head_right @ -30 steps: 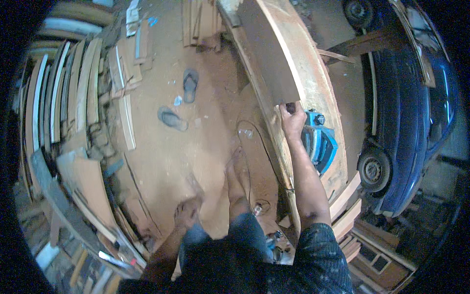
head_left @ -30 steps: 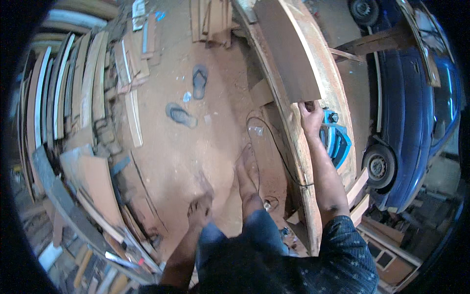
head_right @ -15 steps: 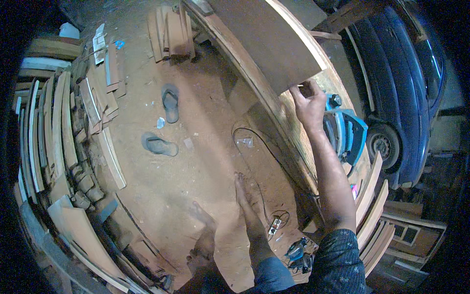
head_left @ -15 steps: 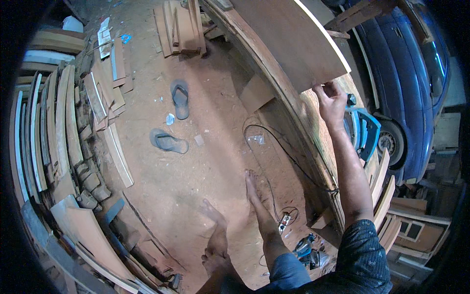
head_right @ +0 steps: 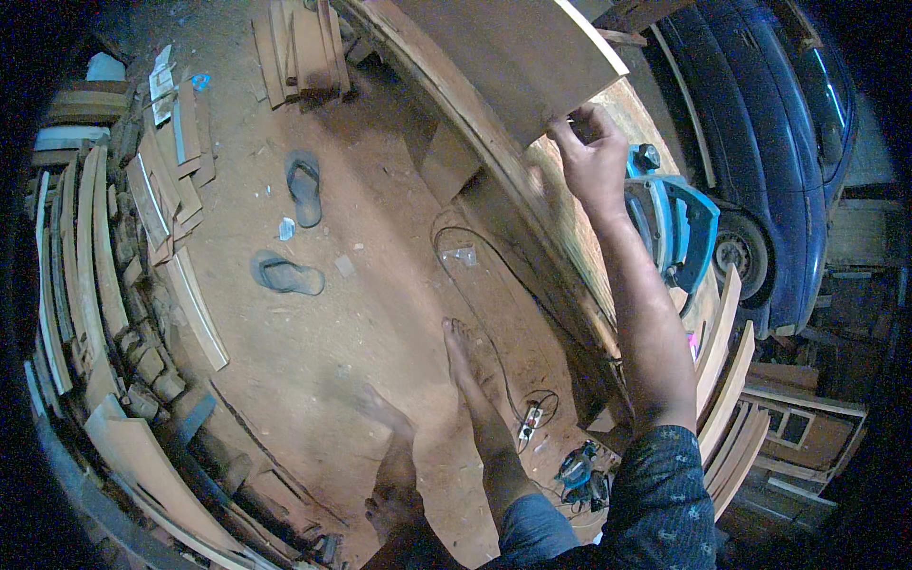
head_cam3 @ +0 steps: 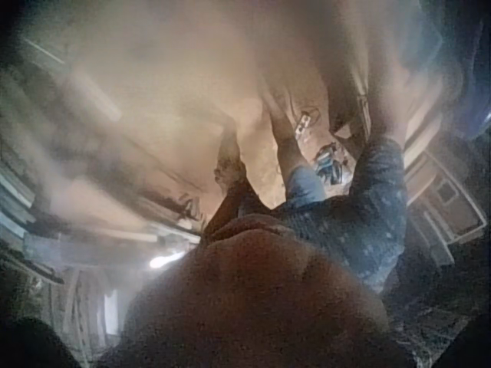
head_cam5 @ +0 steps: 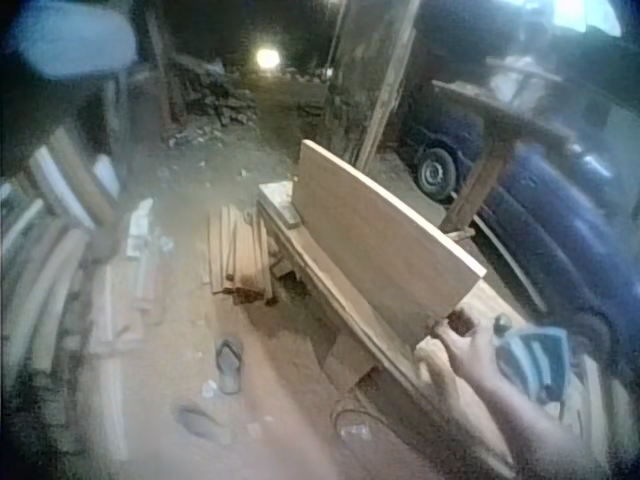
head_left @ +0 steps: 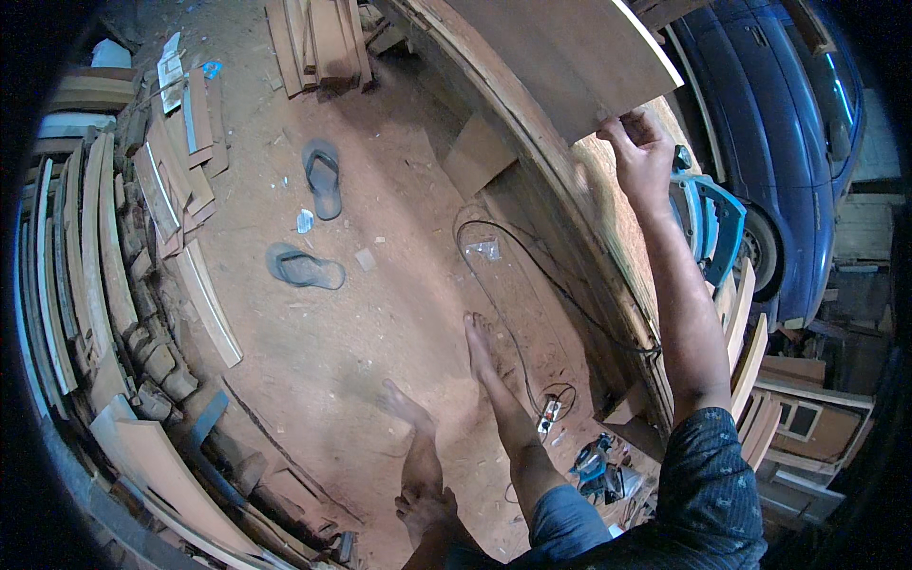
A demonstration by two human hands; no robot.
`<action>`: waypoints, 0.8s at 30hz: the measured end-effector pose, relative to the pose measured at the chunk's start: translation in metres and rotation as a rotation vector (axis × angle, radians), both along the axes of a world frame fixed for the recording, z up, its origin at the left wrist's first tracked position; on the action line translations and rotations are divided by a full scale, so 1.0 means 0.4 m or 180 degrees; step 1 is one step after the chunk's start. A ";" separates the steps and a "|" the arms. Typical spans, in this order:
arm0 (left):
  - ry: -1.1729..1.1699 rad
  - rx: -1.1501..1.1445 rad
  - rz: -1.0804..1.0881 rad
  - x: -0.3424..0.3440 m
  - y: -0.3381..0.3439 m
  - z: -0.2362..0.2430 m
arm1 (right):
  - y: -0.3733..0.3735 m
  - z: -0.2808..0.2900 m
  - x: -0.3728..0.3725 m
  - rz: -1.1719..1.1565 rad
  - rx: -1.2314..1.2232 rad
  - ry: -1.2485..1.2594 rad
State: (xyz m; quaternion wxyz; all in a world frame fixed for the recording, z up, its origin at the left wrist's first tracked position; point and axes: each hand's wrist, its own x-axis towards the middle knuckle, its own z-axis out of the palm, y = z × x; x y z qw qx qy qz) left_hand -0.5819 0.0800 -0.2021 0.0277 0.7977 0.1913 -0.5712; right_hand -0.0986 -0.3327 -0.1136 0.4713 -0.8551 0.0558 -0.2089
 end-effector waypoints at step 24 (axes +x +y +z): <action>-0.0284 -0.0037 0.0221 -0.102 -0.010 -0.022 | 0.036 0.019 0.030 -0.0116 -0.0454 0.0049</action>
